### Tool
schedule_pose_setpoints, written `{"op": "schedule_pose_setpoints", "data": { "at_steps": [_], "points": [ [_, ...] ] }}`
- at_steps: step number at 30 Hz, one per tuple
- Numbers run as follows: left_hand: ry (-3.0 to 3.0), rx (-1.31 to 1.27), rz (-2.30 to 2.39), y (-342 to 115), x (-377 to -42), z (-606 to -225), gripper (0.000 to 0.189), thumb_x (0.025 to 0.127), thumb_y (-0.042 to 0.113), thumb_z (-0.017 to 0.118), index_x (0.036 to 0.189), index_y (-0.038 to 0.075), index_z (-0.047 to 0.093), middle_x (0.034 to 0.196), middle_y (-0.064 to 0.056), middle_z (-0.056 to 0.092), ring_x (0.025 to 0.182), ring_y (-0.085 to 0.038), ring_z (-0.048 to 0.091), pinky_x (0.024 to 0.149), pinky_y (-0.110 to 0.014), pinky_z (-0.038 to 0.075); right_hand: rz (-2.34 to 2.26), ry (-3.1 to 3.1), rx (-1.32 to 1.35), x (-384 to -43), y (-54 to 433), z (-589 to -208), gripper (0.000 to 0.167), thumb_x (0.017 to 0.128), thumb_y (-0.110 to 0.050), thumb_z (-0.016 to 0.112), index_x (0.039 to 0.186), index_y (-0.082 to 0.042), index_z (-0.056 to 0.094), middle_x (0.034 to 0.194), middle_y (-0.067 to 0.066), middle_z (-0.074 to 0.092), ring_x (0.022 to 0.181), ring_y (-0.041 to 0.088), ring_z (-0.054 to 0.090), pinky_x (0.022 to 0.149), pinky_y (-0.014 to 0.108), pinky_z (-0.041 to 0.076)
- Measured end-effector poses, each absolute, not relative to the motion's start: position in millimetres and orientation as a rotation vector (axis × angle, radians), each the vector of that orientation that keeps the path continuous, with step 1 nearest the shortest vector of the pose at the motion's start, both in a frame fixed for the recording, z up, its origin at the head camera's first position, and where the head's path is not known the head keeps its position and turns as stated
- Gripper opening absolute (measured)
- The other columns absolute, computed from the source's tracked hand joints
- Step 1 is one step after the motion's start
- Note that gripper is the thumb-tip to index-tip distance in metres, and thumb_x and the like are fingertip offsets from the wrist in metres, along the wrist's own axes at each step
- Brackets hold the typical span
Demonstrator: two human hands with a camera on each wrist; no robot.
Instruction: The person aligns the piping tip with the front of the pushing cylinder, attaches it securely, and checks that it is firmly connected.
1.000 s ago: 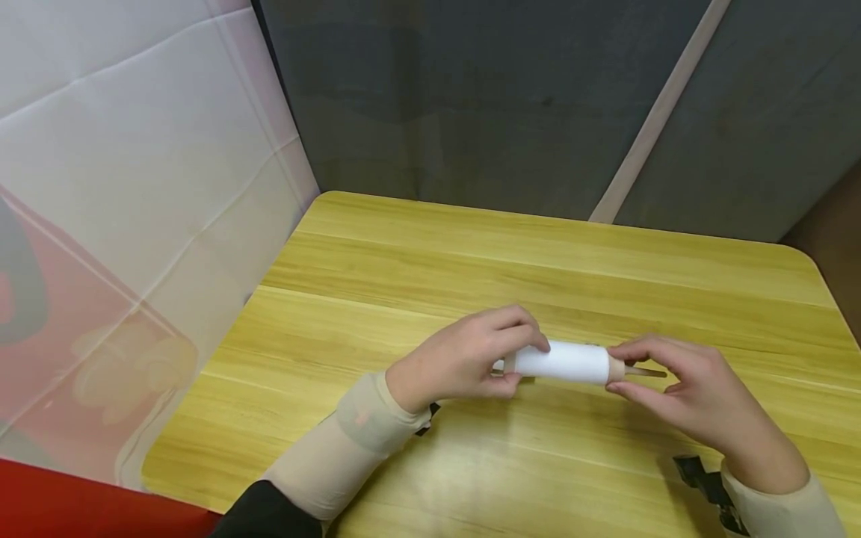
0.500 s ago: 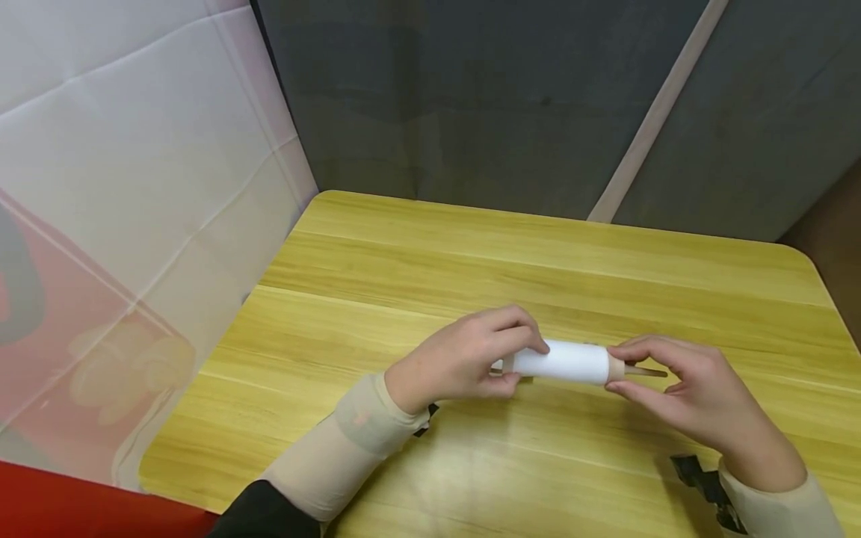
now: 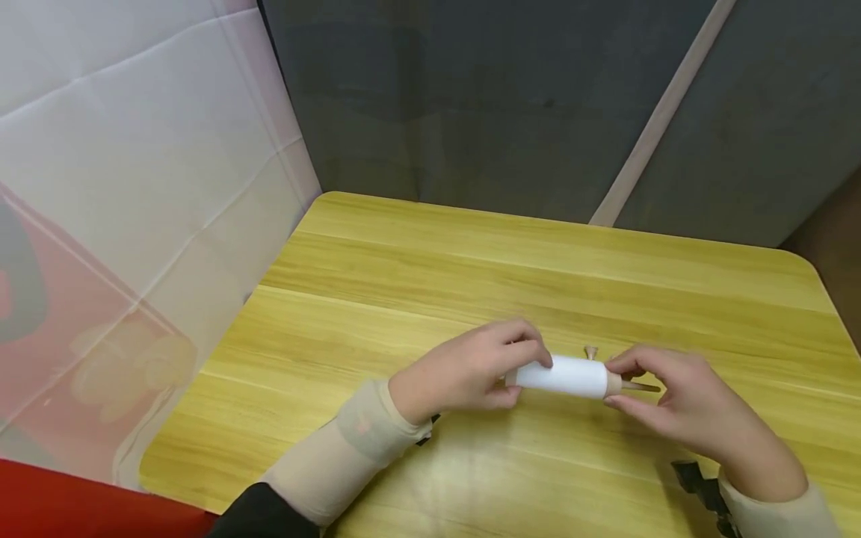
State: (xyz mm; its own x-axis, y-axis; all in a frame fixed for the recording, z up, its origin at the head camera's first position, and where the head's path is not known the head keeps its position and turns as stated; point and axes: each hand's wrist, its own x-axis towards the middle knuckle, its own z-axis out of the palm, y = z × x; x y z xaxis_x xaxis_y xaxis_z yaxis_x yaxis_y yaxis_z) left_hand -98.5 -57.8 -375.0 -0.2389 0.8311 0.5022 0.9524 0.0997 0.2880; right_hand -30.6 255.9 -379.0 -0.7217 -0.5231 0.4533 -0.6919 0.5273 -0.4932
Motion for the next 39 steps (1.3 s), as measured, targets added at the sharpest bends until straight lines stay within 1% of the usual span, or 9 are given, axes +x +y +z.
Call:
{"op": "schedule_pose_setpoints", "data": {
  "at_steps": [2, 4, 8, 11, 14, 18, 20, 31, 39],
  "points": [
    [-2.237, -1.802, -0.804, -56, -93, -382, 0.039, 0.082, 0.001, 0.077, 0.120, 0.005, 0.068, 0.119, -0.009, 0.065, 0.102, -0.018, 0.062, 0.092, -0.019, 0.049, 0.970, -2.606, 1.041, -29, 254, -384, 0.047, 0.071, -0.005, 0.098, 0.104, -0.022, 0.069, 0.099, -0.014, 0.072, 0.084, 0.004, 0.069, 0.073, 0.017, 0.056],
    [-2.311, -1.821, -0.751, -55, -86, -389, 0.041, 0.083, 0.003, 0.077, 0.123, 0.007, 0.068, 0.120, -0.008, 0.066, 0.104, -0.018, 0.063, 0.094, -0.020, 0.049, 0.982, -2.730, 1.040, -26, 251, -388, 0.048, 0.070, -0.004, 0.098, 0.099, -0.022, 0.065, 0.093, -0.016, 0.069, 0.080, 0.001, 0.065, 0.067, 0.021, 0.055],
    [-2.440, -1.851, -0.593, -53, -73, -397, 0.046, 0.083, 0.010, 0.078, 0.128, 0.013, 0.068, 0.118, -0.002, 0.065, 0.102, -0.015, 0.062, 0.092, -0.020, 0.049, 1.041, -3.008, 1.006, -24, 245, -394, 0.043, 0.076, -0.016, 0.097, 0.089, -0.023, 0.057, 0.082, -0.020, 0.060, 0.073, -0.001, 0.055, 0.061, 0.025, 0.050],
    [-2.503, -1.858, -0.484, -50, -68, -401, 0.049, 0.082, 0.012, 0.080, 0.129, 0.017, 0.069, 0.114, 0.001, 0.064, 0.097, -0.013, 0.061, 0.088, -0.020, 0.050, 1.095, -3.129, 0.993, -25, 238, -399, 0.043, 0.075, -0.015, 0.095, 0.082, -0.022, 0.053, 0.074, -0.018, 0.053, 0.066, -0.001, 0.048, 0.058, 0.024, 0.045],
    [-2.570, -1.850, -0.413, -48, -65, -406, 0.051, 0.078, 0.016, 0.083, 0.127, 0.019, 0.069, 0.109, 0.003, 0.063, 0.088, -0.009, 0.059, 0.078, -0.019, 0.050, 1.135, -3.195, 0.995, -26, 232, -405, 0.044, 0.074, -0.013, 0.094, 0.077, -0.021, 0.051, 0.068, -0.017, 0.048, 0.062, -0.001, 0.043, 0.055, 0.023, 0.041],
    [-2.652, -1.834, -0.323, -46, -62, -413, 0.054, 0.074, 0.021, 0.087, 0.125, 0.020, 0.068, 0.104, 0.005, 0.063, 0.080, -0.005, 0.054, 0.070, -0.019, 0.047, 1.145, -3.241, 1.029, -26, 225, -409, 0.044, 0.073, -0.015, 0.094, 0.074, -0.021, 0.051, 0.067, -0.018, 0.046, 0.062, -0.001, 0.043, 0.056, 0.023, 0.040],
    [-2.671, -1.827, -0.282, -46, -61, -415, 0.055, 0.073, 0.023, 0.089, 0.124, 0.020, 0.067, 0.105, 0.006, 0.062, 0.081, -0.005, 0.054, 0.070, -0.019, 0.047, 1.141, -3.246, 1.051, -26, 223, -410, 0.045, 0.072, -0.016, 0.095, 0.074, -0.022, 0.051, 0.067, -0.018, 0.045, 0.062, -0.001, 0.043, 0.057, 0.023, 0.040],
    [-2.672, -1.810, -0.275, -47, -61, -415, 0.055, 0.072, 0.020, 0.089, 0.123, 0.021, 0.069, 0.110, 0.006, 0.064, 0.089, -0.005, 0.058, 0.073, -0.020, 0.048, 1.225, -3.260, 1.070, -30, 222, -413, 0.047, 0.068, -0.018, 0.097, 0.071, -0.020, 0.050, 0.066, -0.019, 0.044, 0.062, -0.001, 0.044, 0.059, 0.024, 0.041],
    [-2.663, -1.843, -0.269, -45, -61, -414, 0.054, 0.071, 0.024, 0.091, 0.120, 0.022, 0.068, 0.106, 0.008, 0.063, 0.084, -0.005, 0.058, 0.070, -0.022, 0.048, 1.304, -3.265, 1.088, -28, 225, -415, 0.047, 0.068, -0.021, 0.098, 0.072, -0.020, 0.051, 0.067, -0.019, 0.046, 0.063, -0.001, 0.045, 0.059, 0.023, 0.042]
  ]
}}
